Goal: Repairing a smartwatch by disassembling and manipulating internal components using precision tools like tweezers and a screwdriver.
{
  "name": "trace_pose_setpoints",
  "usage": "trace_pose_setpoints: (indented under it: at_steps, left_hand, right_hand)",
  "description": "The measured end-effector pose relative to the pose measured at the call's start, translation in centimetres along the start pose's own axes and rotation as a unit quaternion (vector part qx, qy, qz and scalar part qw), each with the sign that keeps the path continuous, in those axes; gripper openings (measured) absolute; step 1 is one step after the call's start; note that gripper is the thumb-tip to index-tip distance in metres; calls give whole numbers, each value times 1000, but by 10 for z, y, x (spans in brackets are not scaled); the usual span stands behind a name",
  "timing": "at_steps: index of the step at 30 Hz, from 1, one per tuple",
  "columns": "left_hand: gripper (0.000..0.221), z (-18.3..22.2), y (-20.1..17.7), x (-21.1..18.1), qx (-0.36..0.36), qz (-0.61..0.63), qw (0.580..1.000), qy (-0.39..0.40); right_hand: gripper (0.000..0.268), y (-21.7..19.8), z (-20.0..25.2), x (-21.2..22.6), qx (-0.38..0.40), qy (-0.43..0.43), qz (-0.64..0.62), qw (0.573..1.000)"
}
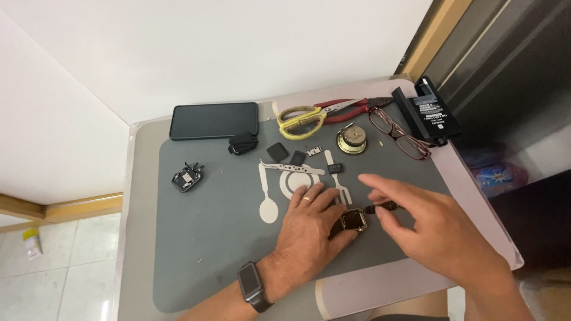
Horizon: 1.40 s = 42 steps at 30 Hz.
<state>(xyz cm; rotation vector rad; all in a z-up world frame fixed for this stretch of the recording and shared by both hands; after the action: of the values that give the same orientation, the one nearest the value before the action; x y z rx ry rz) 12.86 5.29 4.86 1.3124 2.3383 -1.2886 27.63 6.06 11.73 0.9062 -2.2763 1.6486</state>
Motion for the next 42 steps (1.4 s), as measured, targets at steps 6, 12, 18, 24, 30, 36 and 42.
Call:
trace_pose_setpoints:
  at_steps: [6,12,18,24,30,36,42]
  left_hand:
    - [37,4,1,-7,-11,-45,999,25]
    - [36,1,-3,-4,-12,-21,999,28]
    - [32,1,-6,0,18,9,1000,9]
    - [34,3,-9,3,26,9,1000,-1]
    - [36,6,-24,11,55,-22,998,-9]
    - [64,-14,-22,25,63,-94,977,-183]
    - [61,-110,19,13,-115,-265,955,-62]
  right_hand:
    - [59,-2,0,0,-26,-4,5,1000]
    - [41,-5,-4,14,-130,-129,27,983]
    - [48,-7,1,5,-103,-55,-2,993]
    - [40,-6,12,3,-224,-109,23,968]
    - [40,-33,37,-33,-361,66,-100,925]
    - [34,-1,87,-150,-453,311,-446,706]
    - [43,3,107,-170,-463,371,-486,643]
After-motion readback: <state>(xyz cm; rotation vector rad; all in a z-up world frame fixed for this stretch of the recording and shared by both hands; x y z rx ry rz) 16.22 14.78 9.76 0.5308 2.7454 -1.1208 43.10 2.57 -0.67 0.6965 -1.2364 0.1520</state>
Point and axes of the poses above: each hand's wrist, its own z-axis away from the middle knuckle, its own y-axis out of the palm, x = y × z, the point moved 8 cm from there along -z, towards the middle knuckle, and after that the axes turned 15 degrees about -x, right-handed, at the moved point
